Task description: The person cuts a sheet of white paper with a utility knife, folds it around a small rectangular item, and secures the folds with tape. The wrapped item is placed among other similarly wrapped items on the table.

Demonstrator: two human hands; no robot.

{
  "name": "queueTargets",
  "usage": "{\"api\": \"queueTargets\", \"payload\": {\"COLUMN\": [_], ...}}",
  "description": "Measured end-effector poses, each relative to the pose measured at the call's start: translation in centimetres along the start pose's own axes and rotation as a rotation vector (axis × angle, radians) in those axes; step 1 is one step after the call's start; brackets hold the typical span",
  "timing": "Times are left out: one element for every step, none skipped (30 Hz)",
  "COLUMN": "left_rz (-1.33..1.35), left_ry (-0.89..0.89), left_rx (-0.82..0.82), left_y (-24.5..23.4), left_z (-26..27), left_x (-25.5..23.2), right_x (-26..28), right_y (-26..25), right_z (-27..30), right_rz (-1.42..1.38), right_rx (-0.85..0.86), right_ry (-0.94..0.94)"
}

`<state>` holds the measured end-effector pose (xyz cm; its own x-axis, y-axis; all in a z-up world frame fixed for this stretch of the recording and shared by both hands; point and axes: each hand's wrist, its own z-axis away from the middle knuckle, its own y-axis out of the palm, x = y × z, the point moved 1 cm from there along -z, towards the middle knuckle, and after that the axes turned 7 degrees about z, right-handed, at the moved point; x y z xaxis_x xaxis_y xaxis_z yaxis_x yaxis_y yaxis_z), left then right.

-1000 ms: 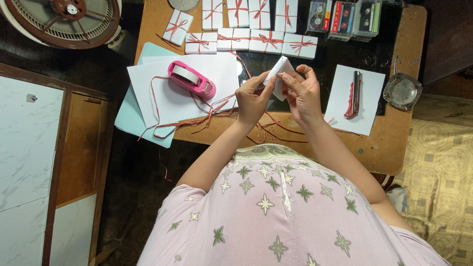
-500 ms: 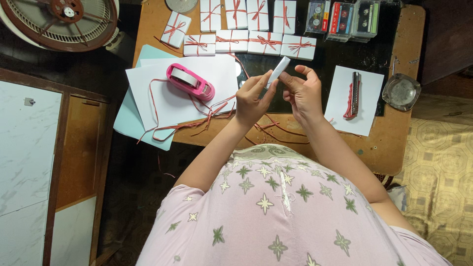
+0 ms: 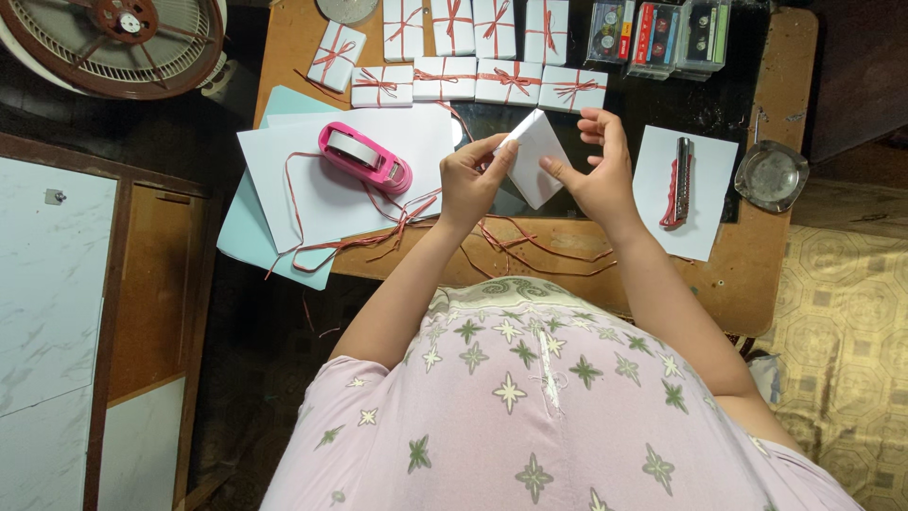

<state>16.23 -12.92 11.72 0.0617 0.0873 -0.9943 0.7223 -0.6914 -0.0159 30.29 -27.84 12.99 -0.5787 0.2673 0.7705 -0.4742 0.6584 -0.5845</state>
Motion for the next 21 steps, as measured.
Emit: {"api": "queueTargets", "payload": {"left_rz": [0.084, 0.168, 0.231, 0.294, 0.356, 0.361, 0.365, 0.370, 0.345, 0.321, 0.296, 0.255, 0.214, 0.172, 0.146, 0.120, 0.094, 0.035, -0.025, -0.085, -0.094], "left_ry": [-0.037, -0.075, -0.090, -0.101, -0.113, -0.155, -0.197, -0.238, -0.263, -0.290, -0.317, -0.293, -0.269, -0.245, -0.194, -0.142, -0.089, -0.030, 0.030, 0.092, 0.120], "left_rx": [0.042, 0.084, 0.132, 0.181, 0.229, 0.246, 0.262, 0.275, 0.313, 0.351, 0.389, 0.400, 0.411, 0.421, 0.392, 0.364, 0.337, 0.307, 0.276, 0.244, 0.227], "left_y": [-0.1, 0.0, 0.2, 0.5, 0.7, 0.7, 0.8, 0.7, 0.5, 0.3, 0.1, 0.2, 0.2, 0.2, 0.2, 0.0, -0.1, -0.3, -0.5, -0.7, -0.6], "left_z": [-0.1, 0.0, 0.2, 0.3, 0.3, 0.2, 0.0, -0.1, -0.2, -0.2, -0.1, -0.2, -0.3, -0.3, -0.5, -0.9, -1.1, -1.4, -1.7, -1.9, -2.0], "left_x": [0.5, 1.0, 1.4, 1.7, 2.0, 2.2, 2.4, 2.5, 2.6, 2.7, 2.7, 2.7, 2.6, 2.5, 2.4, 2.2, 2.1, 1.9, 1.8, 1.5, 1.3], "right_x": [0.0, 0.1, 0.2, 0.4, 0.7, 0.8, 1.0, 1.0, 1.1, 1.0, 0.8, 0.6, 0.4, 0.2, -0.1, -0.5, -0.9, -1.5, -2.1, -2.8, -3.6], "right_y": [-0.1, -0.2, -0.1, 0.1, 0.2, 0.2, 0.1, 0.2, 0.2, 0.1, 0.0, 0.1, 0.2, 0.2, 0.1, -0.1, -0.4, -0.7, -1.0, -1.0, -0.7], "right_z": [-0.6, -0.9, -0.9, -1.0, -1.1, -1.1, -1.1, -1.1, -1.1, -1.0, -0.9, -0.8, -0.7, -0.7, -0.5, -0.2, 0.0, 0.2, 0.5, 0.6, 0.8], "right_rz": [-0.158, -0.316, -0.273, -0.231, -0.188, -0.167, -0.146, -0.125, -0.112, -0.098, -0.085, -0.079, -0.073, -0.068, -0.230, -0.393, -0.557, -0.675, -0.794, -0.911, -0.875], "right_rx": [0.071, 0.140, 0.187, 0.233, 0.280, 0.279, 0.277, 0.279, 0.290, 0.302, 0.314, 0.353, 0.392, 0.432, 0.486, 0.537, 0.587, 0.566, 0.543, 0.519, 0.530], "right_ry": [0.029, 0.059, 0.120, 0.177, 0.234, 0.248, 0.262, 0.275, 0.257, 0.241, 0.226, 0.220, 0.214, 0.208, 0.235, 0.262, 0.288, 0.336, 0.383, 0.428, 0.586]}}
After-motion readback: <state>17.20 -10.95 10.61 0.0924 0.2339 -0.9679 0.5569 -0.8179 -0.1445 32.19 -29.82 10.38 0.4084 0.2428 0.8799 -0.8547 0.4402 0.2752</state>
